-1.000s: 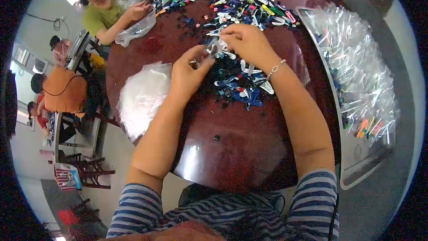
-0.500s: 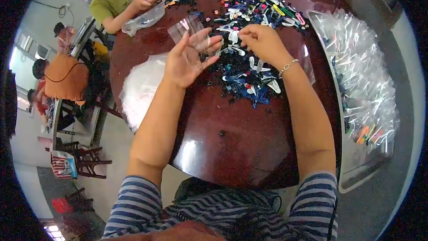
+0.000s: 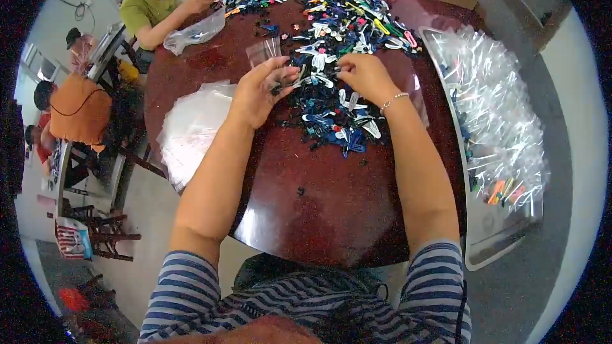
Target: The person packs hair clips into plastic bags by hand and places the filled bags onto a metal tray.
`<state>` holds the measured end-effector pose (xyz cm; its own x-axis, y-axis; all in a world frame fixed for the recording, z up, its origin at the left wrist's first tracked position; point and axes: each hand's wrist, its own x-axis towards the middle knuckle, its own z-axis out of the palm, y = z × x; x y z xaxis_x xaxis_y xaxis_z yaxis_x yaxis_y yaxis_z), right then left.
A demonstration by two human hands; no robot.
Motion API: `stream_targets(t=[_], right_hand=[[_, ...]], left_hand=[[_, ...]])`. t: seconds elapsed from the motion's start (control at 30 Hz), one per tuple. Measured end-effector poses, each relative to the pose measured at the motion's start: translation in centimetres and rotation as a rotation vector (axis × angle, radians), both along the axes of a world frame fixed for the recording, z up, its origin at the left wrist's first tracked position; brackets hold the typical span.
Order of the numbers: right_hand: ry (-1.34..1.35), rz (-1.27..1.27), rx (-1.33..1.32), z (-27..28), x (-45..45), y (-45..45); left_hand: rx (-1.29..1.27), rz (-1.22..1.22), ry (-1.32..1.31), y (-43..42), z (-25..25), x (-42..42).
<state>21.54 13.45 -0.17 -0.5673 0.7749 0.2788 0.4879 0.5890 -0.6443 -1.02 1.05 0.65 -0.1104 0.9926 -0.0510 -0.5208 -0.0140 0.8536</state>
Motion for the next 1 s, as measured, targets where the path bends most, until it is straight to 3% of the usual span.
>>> stream_targets(t=[0.2,0.33,0.5,0.6,0.63,0.73,0.87,0.93,1.0], right_hand=[[0.020,0.158,0.183,-0.1,-1.1,-0.7],[0.111,-0.035,0.029,-0.4,-0.2,0.9],[0.004,0.017,0.271,-1.4,1.0,2.0],[-0.033,0.012,0.277,-1.5,0.4,1.5],[-0.048,-0.016,0.102,-1.1,0.4,1.3],[-0.090,-0.067,0.003,-0.2,0.5,0.8],[-0.139,-0.127,0.102,-0.1,1.2,1.2],[-0.017,-0.088,0.225,-0.3,1.3,1.7],[-0.041,-0.162,0.134,-0.4,1.4,1.9]], left_hand=[[-0.011,0.052,0.044,0.4,-0.3,0.2],[-0.018,0.058,0.088,0.3,0.1,0.4],[-0.007,0.048,0.132,0.2,0.0,0.7],[-0.018,0.047,0.151,0.1,-0.1,0.6],[-0.010,0.038,0.152,0.2,-0.2,0.5],[-0.007,0.029,0.159,0.3,-0.1,0.5],[-0.002,0.022,0.175,0.4,-0.4,0.6],[-0.004,0.018,0.174,0.3,0.0,0.8],[-0.004,0.022,0.172,0.2,0.0,0.9]])
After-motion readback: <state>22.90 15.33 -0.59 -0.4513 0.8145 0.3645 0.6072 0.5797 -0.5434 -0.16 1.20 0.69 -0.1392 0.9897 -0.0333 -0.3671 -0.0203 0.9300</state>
